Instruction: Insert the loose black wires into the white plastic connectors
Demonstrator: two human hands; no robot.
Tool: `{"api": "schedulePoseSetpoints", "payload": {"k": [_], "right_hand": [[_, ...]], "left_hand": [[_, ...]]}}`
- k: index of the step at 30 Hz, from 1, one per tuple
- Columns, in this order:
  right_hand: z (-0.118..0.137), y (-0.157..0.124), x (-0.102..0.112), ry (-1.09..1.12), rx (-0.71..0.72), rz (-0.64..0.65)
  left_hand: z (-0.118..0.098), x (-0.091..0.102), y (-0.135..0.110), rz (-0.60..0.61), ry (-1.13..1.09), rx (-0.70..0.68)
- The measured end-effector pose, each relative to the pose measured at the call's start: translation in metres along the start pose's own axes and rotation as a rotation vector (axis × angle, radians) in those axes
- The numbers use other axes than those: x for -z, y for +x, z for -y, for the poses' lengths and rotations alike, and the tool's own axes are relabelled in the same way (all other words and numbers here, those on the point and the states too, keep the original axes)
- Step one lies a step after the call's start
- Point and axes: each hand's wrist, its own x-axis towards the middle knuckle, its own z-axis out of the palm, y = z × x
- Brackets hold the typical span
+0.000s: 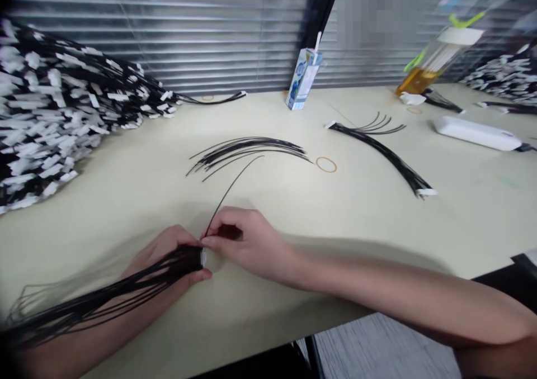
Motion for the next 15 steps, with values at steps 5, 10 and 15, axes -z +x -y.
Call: {"api": "schedulePoseSetpoints", "payload": {"k": [5,10,15], "right_hand": [[0.002,-0.002,-0.002,-0.074,0.011,0.008],[0.001,-0.003,-0.002,-0.119,0.059,-0.007],[0.000,-0.006,-0.001,-0.159,0.111,-0.019]], "left_hand": [[0.002,0.000,-0.001,-0.017,0.020,-0.039],[0.006,-0.005,-0.001,-0.089,0.047,-0.104],[0.009,-0.011,-0.001,-0.156,0.069,-0.148]]}}
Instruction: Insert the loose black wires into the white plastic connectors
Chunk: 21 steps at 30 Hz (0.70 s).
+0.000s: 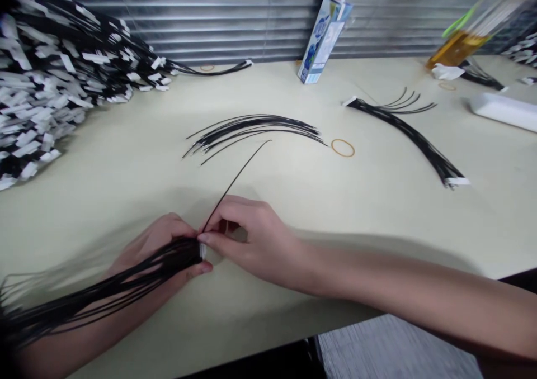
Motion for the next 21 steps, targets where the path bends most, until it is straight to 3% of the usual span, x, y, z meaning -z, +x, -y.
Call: {"api": "schedulePoseSetpoints", "payload": {"k": [21], "right_hand": [[0.0003,-0.0001,-0.0029,-0.219,0.176,0.010]], "left_hand": [[-0.0014,0.0007,0.0035,-0.014,0.031,-0.087]]}}
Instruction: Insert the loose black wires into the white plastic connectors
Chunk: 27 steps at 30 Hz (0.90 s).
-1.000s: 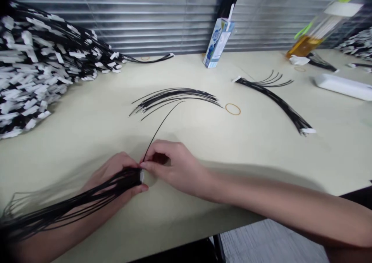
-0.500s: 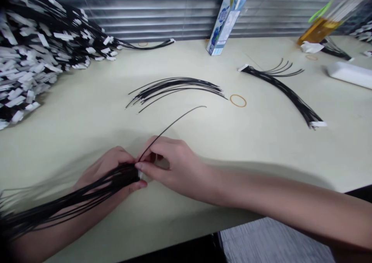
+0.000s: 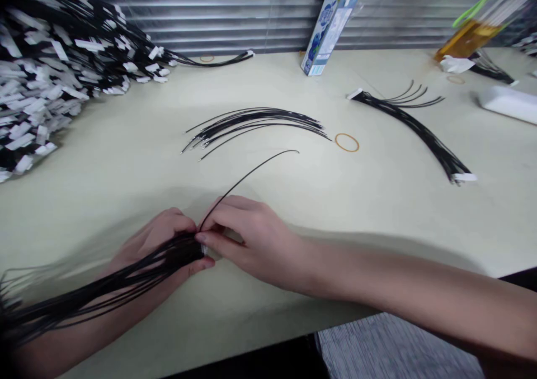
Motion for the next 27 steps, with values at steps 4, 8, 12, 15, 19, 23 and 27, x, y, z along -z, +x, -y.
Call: {"api": "schedulePoseSetpoints", "payload": {"k": [4,8,12,15,19,23,27], "right_hand": [[-0.0004,-0.0002,-0.0002,-0.008,-0.002,-0.001],[-0.0016,0.0004,-0.0014,0.003,0.029,-0.014],[-0.0025,0.0007,-0.0019,0.015,0.037,-0.022],[-0.0022,0.0004,-0.0019,0.014,0.055,-0.031],[-0.0005,0.0000,-0.0022,-0.025,0.129,-0.046],[0.0004,-0.0002,-0.0025,-0.059,0.173,-0.056],[-0.0013,0.0002,-0.0024,-0.087,0.171,-0.015]], "left_hand": [[0.0007,0.0002,0.0006,0.002,0.002,-0.007],[0.0001,0.0006,0.0005,0.006,0.010,0.003],[-0.0011,0.0015,0.0003,0.010,0.014,0.001],[-0.0015,0.0015,0.0006,0.004,0.017,-0.004],[0.0020,-0.0008,-0.0005,-0.019,0.009,-0.018],[0.0073,-0.0035,-0.0019,-0.054,-0.015,-0.036],[0.0078,-0.0044,-0.0002,-0.071,-0.031,-0.035]]}}
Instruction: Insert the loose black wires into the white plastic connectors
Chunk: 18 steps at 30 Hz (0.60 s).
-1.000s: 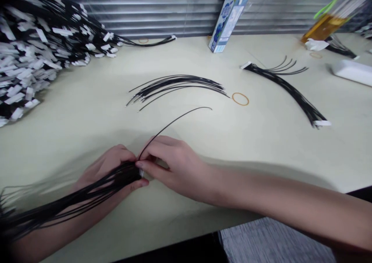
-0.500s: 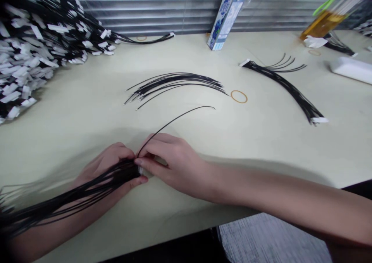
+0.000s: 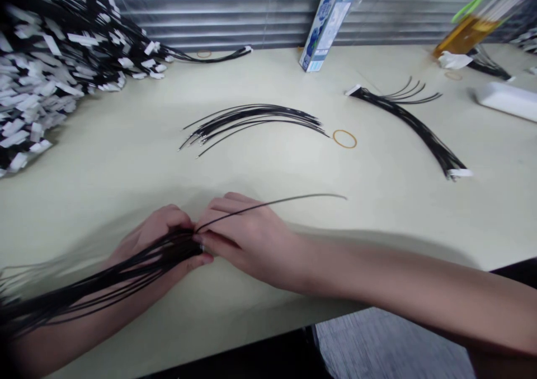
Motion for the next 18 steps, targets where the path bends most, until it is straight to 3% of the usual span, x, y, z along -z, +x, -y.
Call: {"api": "schedulePoseSetpoints", "payload": {"k": [6,9,12,15,18], "right_hand": [[0.001,0.001,0.000,0.064,-0.072,0.080],[0.001,0.004,0.001,0.239,-0.284,0.038],[-0.013,0.012,0.008,0.376,-0.488,-0.119],[-0.048,0.021,0.035,0.253,-0.544,-0.252],[-0.087,0.023,0.082,-0.025,-0.609,-0.281]], "left_hand": [[-0.004,0.001,0.000,0.014,-0.007,0.073],[-0.006,0.006,0.001,0.058,-0.001,0.106],[-0.009,0.012,0.003,0.111,0.001,0.142],[-0.015,0.015,0.006,0.129,-0.008,0.218],[-0.021,0.014,0.007,0.107,-0.023,0.363]]}}
